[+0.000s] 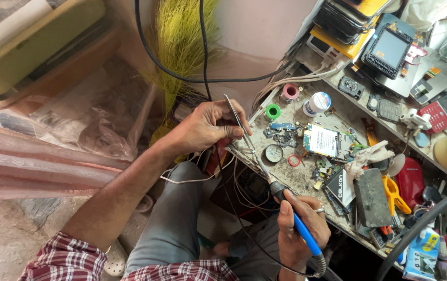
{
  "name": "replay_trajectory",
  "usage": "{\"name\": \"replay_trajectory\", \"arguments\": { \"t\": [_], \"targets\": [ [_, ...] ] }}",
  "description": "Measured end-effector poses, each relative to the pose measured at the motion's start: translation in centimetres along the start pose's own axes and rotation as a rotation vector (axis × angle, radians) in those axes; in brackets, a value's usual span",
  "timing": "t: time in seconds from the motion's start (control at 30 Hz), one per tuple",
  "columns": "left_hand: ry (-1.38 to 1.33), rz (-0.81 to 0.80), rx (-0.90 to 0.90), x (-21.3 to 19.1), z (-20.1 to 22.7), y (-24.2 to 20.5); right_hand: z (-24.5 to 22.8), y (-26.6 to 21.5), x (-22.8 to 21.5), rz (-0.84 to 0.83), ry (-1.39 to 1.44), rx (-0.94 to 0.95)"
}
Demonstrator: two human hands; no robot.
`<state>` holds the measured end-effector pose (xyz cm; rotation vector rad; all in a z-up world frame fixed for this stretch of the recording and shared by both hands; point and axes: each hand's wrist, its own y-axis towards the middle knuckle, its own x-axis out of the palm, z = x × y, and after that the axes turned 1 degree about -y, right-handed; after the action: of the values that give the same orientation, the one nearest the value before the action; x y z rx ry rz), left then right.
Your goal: The person sits on the floor and uses a soldering iron to work on a small electronic circuit board. They then use a utility knife to strip the insulation from a small wire. The workspace is cluttered with various tools and electronic components.
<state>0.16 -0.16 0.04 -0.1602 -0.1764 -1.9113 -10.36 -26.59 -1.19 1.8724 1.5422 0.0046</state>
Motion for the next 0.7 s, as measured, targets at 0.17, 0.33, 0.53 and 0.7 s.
{"name": "replay_trajectory", "arguments": {
  "t": [0.17, 0.33, 0.53, 0.7],
  "targets": [
    [0.006, -0.006, 0.008, -0.06, -0.08, 0.04, 0.05, 0.08, -0.09, -0.006, -0.032, -0.024],
    [0.008, -0.011, 0.022, -0.15, -0.2, 0.06, 0.37, -0.36, -0.03, 0.032, 0.051, 0.036],
    [-0.003, -0.013, 0.023, -0.24, -0.45, 0.17, 0.47, -0.33, -0.02, 0.029, 0.068, 0.029],
    [-0.006, -0.005, 0.008, -0.14, -0.43, 0.12, 0.24, -0.26, -0.18, 0.015, 0.0, 0.03]
  ]
}}
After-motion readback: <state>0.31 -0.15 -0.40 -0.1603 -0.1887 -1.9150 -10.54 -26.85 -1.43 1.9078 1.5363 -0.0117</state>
